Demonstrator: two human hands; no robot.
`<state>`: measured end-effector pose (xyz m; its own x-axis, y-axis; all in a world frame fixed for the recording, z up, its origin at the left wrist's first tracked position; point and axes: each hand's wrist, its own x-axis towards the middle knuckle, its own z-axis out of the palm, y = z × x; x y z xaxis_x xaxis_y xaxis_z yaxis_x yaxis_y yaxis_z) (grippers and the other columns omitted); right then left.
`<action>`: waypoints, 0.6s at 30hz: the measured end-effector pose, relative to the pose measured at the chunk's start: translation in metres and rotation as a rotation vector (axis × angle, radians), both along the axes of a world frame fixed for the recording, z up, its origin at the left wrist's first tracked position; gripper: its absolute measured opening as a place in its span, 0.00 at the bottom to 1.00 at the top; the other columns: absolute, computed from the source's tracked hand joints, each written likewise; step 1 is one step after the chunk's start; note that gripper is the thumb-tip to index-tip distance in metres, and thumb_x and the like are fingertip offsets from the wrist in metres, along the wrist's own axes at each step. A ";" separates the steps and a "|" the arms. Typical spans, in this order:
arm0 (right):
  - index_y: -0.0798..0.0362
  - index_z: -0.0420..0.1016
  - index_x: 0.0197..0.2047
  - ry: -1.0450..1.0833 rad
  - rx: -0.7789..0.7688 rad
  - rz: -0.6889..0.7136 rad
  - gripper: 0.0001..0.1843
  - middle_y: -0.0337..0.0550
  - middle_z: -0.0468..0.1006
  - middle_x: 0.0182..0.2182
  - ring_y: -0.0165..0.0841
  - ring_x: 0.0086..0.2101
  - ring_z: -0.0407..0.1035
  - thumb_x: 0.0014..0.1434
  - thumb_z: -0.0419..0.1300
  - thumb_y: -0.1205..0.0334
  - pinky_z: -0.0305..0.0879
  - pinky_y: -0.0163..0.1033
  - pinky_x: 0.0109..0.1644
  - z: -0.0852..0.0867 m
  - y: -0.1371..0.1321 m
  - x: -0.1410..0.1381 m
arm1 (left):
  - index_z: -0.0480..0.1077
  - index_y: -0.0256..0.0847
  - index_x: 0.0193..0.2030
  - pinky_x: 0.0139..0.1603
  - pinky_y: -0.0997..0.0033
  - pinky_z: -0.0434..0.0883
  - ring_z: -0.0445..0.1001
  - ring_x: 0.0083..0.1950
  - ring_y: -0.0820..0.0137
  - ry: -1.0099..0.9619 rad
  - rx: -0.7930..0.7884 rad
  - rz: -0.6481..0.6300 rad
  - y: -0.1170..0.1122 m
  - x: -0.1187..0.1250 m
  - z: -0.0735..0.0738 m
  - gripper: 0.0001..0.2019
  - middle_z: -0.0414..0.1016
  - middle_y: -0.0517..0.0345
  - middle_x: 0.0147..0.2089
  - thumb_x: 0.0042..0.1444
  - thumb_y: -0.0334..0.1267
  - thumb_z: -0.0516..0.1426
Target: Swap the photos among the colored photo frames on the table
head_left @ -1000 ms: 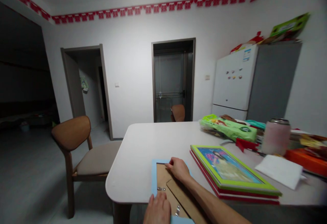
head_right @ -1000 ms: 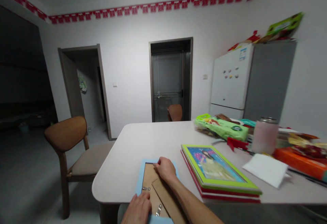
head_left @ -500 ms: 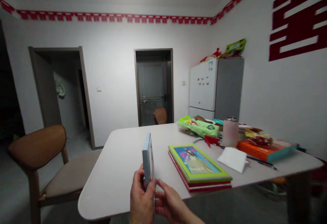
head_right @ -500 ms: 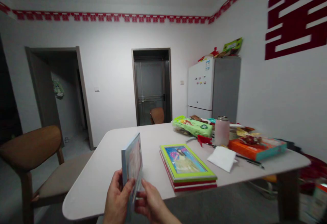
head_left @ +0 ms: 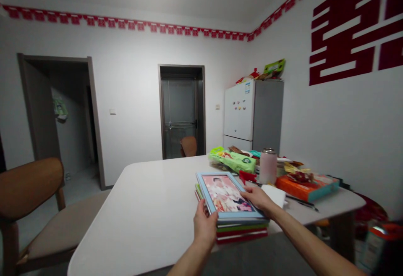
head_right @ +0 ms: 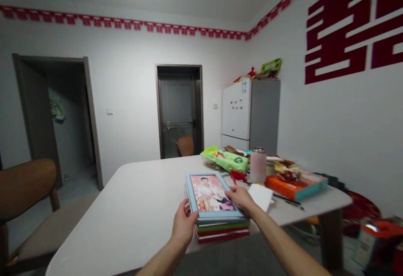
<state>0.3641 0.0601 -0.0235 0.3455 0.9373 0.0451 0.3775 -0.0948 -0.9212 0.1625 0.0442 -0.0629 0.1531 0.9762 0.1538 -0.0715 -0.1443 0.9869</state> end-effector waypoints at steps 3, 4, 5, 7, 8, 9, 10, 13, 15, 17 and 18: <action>0.56 0.74 0.21 -0.049 -0.037 0.014 0.05 0.38 0.74 0.17 0.29 0.22 0.67 0.40 0.57 0.64 0.57 0.30 0.25 -0.010 0.008 0.007 | 0.56 0.33 0.53 0.50 0.76 0.60 0.65 0.50 0.68 0.078 0.003 0.028 0.004 0.009 -0.014 0.26 0.68 0.49 0.49 0.43 0.26 0.53; 0.56 0.74 0.21 -0.058 -0.050 0.020 0.06 0.37 0.74 0.16 0.29 0.22 0.66 0.39 0.57 0.63 0.57 0.30 0.25 -0.013 0.009 0.009 | 0.56 0.33 0.53 0.50 0.75 0.59 0.64 0.51 0.67 0.099 0.005 0.033 0.004 0.009 -0.016 0.27 0.67 0.49 0.49 0.43 0.27 0.54; 0.56 0.74 0.21 -0.063 -0.063 0.027 0.07 0.37 0.74 0.16 0.29 0.22 0.66 0.39 0.58 0.62 0.57 0.30 0.26 -0.015 0.008 0.010 | 0.56 0.34 0.53 0.51 0.75 0.58 0.64 0.51 0.67 0.114 0.007 0.036 0.003 0.008 -0.017 0.27 0.67 0.50 0.50 0.43 0.27 0.54; 0.56 0.74 0.22 -0.071 -0.092 0.044 0.10 0.39 0.74 0.17 0.30 0.22 0.66 0.40 0.57 0.58 0.57 0.31 0.26 -0.020 0.004 0.014 | 0.56 0.35 0.54 0.51 0.74 0.58 0.64 0.51 0.66 0.129 0.006 0.038 0.001 0.005 -0.019 0.28 0.67 0.51 0.51 0.43 0.28 0.54; 0.56 0.75 0.22 -0.069 -0.110 0.055 0.12 0.40 0.75 0.18 0.31 0.23 0.66 0.40 0.57 0.56 0.58 0.32 0.27 -0.022 0.000 0.016 | 0.56 0.36 0.54 0.51 0.73 0.59 0.64 0.51 0.66 0.129 0.001 0.030 -0.001 0.003 -0.021 0.27 0.67 0.52 0.50 0.43 0.29 0.54; 0.56 0.75 0.23 -0.054 -0.128 0.069 0.14 0.42 0.76 0.20 0.32 0.24 0.67 0.41 0.56 0.54 0.58 0.33 0.27 -0.025 -0.006 0.018 | 0.57 0.37 0.53 0.50 0.73 0.60 0.65 0.51 0.66 0.122 -0.004 0.012 -0.003 0.001 -0.023 0.26 0.68 0.52 0.50 0.43 0.30 0.54; 0.56 0.76 0.25 -0.034 -0.137 0.084 0.16 0.44 0.77 0.23 0.33 0.25 0.68 0.42 0.55 0.52 0.59 0.34 0.28 -0.029 -0.011 0.019 | 0.58 0.38 0.52 0.49 0.73 0.60 0.65 0.50 0.66 0.109 -0.007 -0.016 -0.005 0.000 -0.026 0.25 0.68 0.54 0.49 0.44 0.30 0.53; 0.55 0.75 0.27 0.028 -0.102 0.084 0.17 0.46 0.77 0.28 0.36 0.29 0.68 0.43 0.54 0.50 0.60 0.36 0.31 -0.041 -0.022 0.016 | 0.61 0.40 0.50 0.47 0.72 0.63 0.68 0.47 0.66 0.070 -0.009 -0.111 -0.007 -0.007 -0.035 0.26 0.71 0.56 0.46 0.40 0.28 0.54; 0.55 0.75 0.24 0.019 -0.069 0.057 0.15 0.45 0.76 0.26 0.36 0.29 0.67 0.43 0.54 0.52 0.59 0.36 0.31 -0.046 -0.022 0.002 | 0.61 0.41 0.49 0.45 0.72 0.64 0.69 0.45 0.66 0.073 -0.007 -0.100 -0.005 -0.016 -0.037 0.29 0.72 0.57 0.44 0.36 0.24 0.54; 0.56 0.73 0.22 0.021 -0.067 0.053 0.15 0.44 0.75 0.22 0.35 0.26 0.66 0.44 0.54 0.53 0.58 0.36 0.28 -0.046 -0.016 -0.024 | 0.63 0.41 0.47 0.44 0.72 0.64 0.70 0.44 0.65 0.097 -0.009 -0.020 0.004 -0.034 -0.036 0.29 0.73 0.57 0.42 0.33 0.21 0.53; 0.57 0.73 0.23 0.040 -0.062 0.075 0.15 0.43 0.74 0.22 0.35 0.26 0.66 0.46 0.54 0.54 0.58 0.36 0.28 -0.045 -0.011 -0.040 | 0.64 0.41 0.46 0.44 0.72 0.64 0.70 0.43 0.65 0.107 -0.008 0.026 0.011 -0.045 -0.035 0.29 0.74 0.57 0.41 0.33 0.20 0.52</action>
<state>0.3237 0.0494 -0.0684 0.2747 0.9612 -0.0264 0.3483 -0.1251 -0.9290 0.1172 0.0555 -0.0979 0.1432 0.9810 0.1305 0.0379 -0.1372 0.9898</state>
